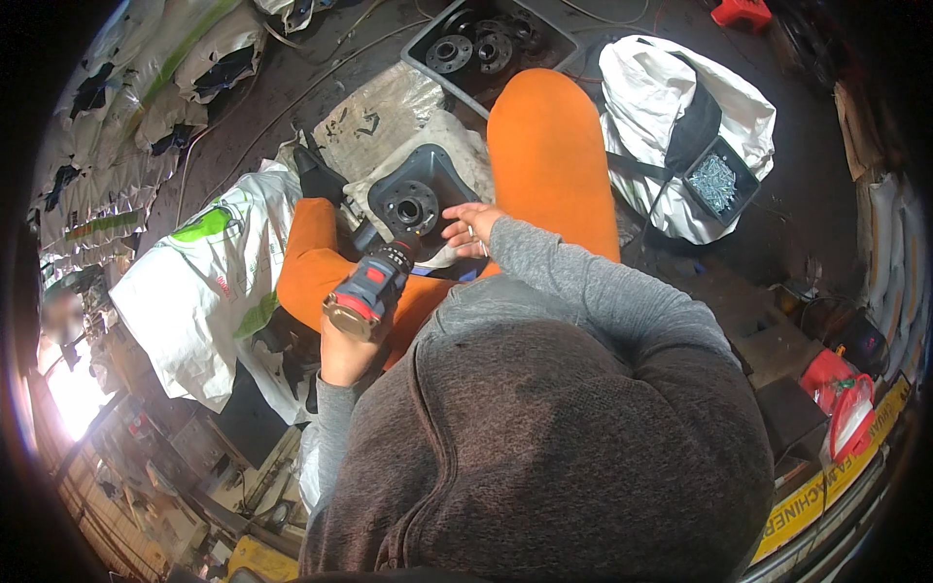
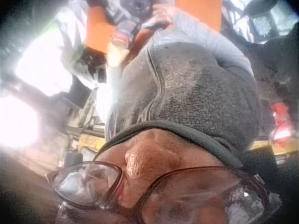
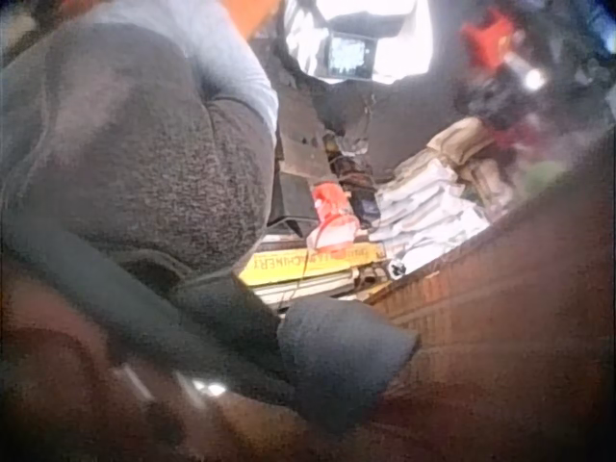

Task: The person sits on the floor and uses a cordless drill to fasten screws into a black mechanical housing. They repeatedly pick up screws, align them in the housing, and drive them in with the drill, occasionally rotating the housing to access different screw holes.

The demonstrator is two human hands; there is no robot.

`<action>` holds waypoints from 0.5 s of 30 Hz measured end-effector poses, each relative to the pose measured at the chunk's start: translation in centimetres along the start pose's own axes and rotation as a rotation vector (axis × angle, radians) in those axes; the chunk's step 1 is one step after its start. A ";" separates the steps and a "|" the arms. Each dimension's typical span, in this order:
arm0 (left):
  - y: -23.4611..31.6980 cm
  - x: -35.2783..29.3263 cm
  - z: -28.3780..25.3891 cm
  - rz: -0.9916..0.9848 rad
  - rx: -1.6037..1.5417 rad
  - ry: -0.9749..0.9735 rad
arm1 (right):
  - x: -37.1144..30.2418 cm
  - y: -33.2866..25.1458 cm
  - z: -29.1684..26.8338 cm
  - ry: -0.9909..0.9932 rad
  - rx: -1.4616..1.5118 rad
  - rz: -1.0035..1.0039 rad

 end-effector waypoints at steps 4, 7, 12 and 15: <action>-0.8 1.9 0.5 -0.044 0.050 -0.034 | 1.7 -0.2 -0.5 0.044 0.061 -0.154; -1.5 2.7 0.9 -0.076 0.075 -0.048 | 2.7 -2.8 -0.3 0.081 -0.037 -0.211; -0.5 5.3 0.8 -0.111 0.109 -0.135 | 7.8 -2.9 -0.7 0.176 -0.372 -0.427; 1.0 7.0 0.2 -0.073 0.137 -0.188 | 7.5 -3.0 -0.4 0.141 -0.538 -0.384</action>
Point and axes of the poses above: each hand's wrist, its own x-axis towards the middle knuckle, its own z-axis out of the palm, y = z × x, the point moved 5 cm from there along x, towards the middle knuckle, and after that the axes turned 4 degrees about -z, right-handed, at the moved point
